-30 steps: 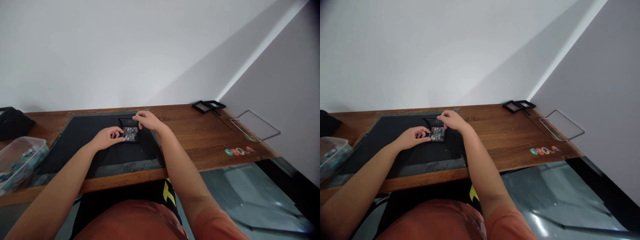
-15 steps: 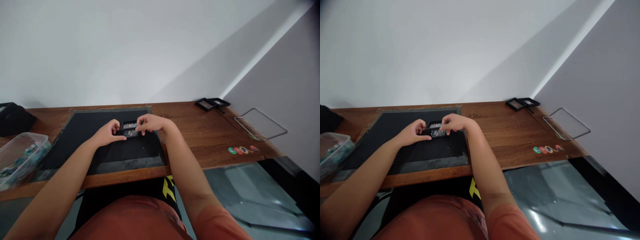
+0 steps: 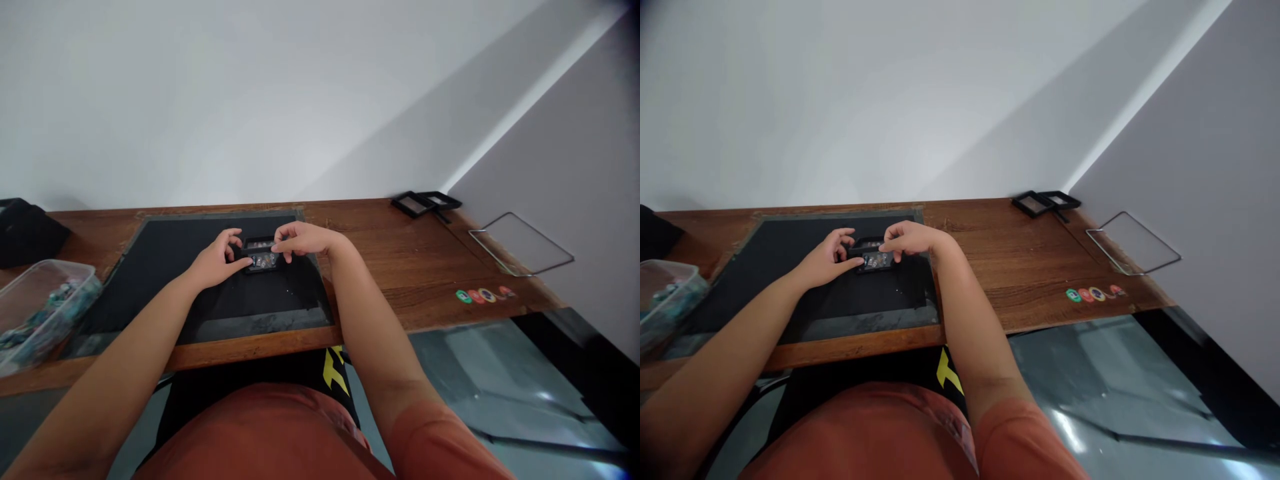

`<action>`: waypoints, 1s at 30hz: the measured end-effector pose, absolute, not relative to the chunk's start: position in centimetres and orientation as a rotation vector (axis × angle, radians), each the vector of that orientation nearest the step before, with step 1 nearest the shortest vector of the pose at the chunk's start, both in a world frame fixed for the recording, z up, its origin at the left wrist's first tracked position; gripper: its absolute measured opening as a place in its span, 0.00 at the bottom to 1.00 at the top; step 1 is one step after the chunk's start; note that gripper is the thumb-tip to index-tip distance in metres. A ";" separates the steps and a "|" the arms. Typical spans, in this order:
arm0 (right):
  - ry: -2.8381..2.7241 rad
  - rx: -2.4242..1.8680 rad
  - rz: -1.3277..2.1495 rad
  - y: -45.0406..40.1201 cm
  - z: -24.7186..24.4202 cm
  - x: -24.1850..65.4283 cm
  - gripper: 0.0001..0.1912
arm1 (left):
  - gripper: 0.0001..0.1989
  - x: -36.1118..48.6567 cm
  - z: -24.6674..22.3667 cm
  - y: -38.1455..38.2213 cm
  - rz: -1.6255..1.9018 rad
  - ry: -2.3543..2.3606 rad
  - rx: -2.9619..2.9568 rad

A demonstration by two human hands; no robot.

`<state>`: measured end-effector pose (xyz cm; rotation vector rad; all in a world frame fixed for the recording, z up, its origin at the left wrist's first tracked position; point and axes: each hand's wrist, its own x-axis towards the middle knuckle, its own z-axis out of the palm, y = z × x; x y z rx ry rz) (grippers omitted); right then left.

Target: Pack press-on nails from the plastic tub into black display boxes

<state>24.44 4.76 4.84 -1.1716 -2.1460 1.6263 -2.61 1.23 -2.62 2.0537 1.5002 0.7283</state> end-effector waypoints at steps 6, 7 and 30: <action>-2.151 -1.157 1.599 4.7 4.7 24.4 0.11 | 0.46 -1.9 -2.4 0.8 0.799 1.519 2.059; -2.158 -1.156 1.590 4.8 4.6 24.4 0.11 | 0.47 -1.7 -2.2 0.6 0.786 1.548 2.060; -2.324 -1.155 1.557 4.8 4.5 24.5 0.12 | 0.57 -2.4 -3.1 1.0 0.895 1.328 2.050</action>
